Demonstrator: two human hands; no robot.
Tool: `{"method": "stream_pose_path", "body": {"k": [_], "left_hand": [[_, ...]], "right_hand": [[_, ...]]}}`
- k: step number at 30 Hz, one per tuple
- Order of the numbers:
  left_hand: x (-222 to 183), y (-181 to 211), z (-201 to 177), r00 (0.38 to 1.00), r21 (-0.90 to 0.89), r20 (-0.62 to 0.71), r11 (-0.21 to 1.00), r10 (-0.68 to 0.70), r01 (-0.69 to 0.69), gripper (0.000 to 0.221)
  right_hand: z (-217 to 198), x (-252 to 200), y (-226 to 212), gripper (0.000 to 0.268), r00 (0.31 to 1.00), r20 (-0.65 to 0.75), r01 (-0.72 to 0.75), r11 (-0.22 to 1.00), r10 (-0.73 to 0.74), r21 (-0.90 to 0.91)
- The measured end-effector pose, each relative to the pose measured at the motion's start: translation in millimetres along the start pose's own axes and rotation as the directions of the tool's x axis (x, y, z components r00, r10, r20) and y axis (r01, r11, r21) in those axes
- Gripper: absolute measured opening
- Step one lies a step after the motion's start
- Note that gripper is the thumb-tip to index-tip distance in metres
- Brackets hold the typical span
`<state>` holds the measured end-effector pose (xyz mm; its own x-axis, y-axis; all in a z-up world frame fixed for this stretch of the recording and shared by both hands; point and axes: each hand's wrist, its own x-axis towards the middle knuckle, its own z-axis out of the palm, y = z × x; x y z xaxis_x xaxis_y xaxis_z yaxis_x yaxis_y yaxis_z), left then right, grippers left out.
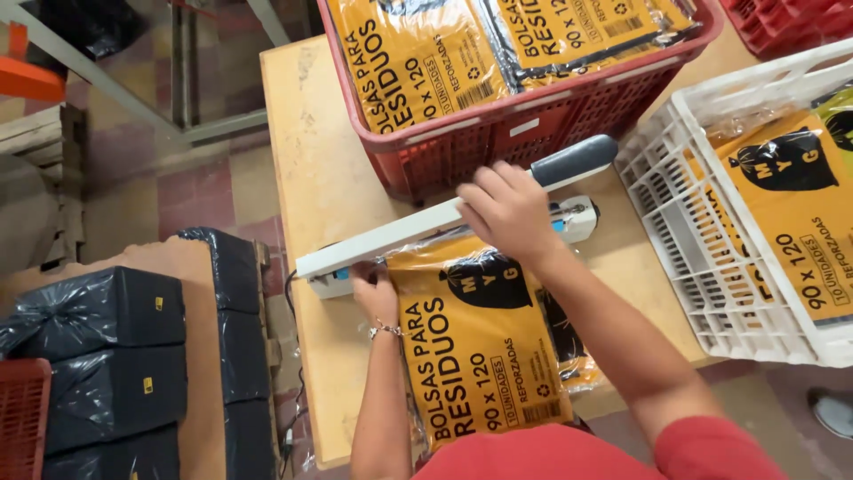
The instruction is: Sealing plastic bags using an impulse sealer and placing them in a crate
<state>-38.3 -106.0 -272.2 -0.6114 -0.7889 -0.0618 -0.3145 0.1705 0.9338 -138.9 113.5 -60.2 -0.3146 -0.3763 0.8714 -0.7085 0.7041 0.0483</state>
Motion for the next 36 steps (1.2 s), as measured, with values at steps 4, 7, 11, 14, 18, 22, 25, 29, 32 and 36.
{"method": "stream_pose_path", "body": {"k": [4,7,11,14,18,22,25,29,32,36], "left_hand": [[1,2,6,0.993,-0.033,-0.053,0.994,-0.104,0.102,0.02],[9,-22,8,0.989,-0.001,-0.058,0.99,-0.138,0.138,0.021],[5,-18,3,0.987,0.022,-0.05,0.988,-0.15,0.151,0.023],[-15,14,-17,0.982,0.037,0.05,0.983,-0.182,0.18,0.027],[-46,56,-47,0.941,0.158,0.212,0.959,-0.264,0.234,0.039],[-68,114,-72,0.796,0.478,0.418,0.851,-0.438,0.218,0.038],[-76,118,-73,0.795,0.552,0.438,0.824,-0.42,0.131,0.033],[-82,105,-72,0.846,0.562,0.411,0.825,-0.338,0.057,0.04],[-83,113,-76,0.822,0.499,0.422,0.855,-0.382,0.142,0.037],[-84,112,-77,0.803,0.475,0.426,0.858,-0.417,0.193,0.042]], "right_hand": [[52,5,29,0.037,0.821,0.57,0.011,0.999,-0.037,0.049],[61,-5,35,0.059,0.4,0.909,-0.231,0.973,0.117,-0.023],[70,-29,41,0.065,0.081,0.985,-0.473,0.876,0.152,-0.096],[72,-26,41,0.071,-0.02,0.985,-0.444,0.881,0.17,-0.161],[61,-10,32,0.068,-0.036,0.982,-0.431,0.883,0.186,-0.183],[65,-7,26,0.067,-0.119,0.957,-0.443,0.849,0.264,-0.289],[72,-16,31,0.065,-0.058,0.969,-0.429,0.871,0.24,-0.241],[75,-28,33,0.063,0.03,0.975,-0.423,0.886,0.222,-0.188],[68,-16,30,0.066,-0.047,0.97,-0.407,0.882,0.238,-0.236],[71,-23,32,0.062,0.009,0.971,-0.419,0.883,0.239,-0.213]]}}
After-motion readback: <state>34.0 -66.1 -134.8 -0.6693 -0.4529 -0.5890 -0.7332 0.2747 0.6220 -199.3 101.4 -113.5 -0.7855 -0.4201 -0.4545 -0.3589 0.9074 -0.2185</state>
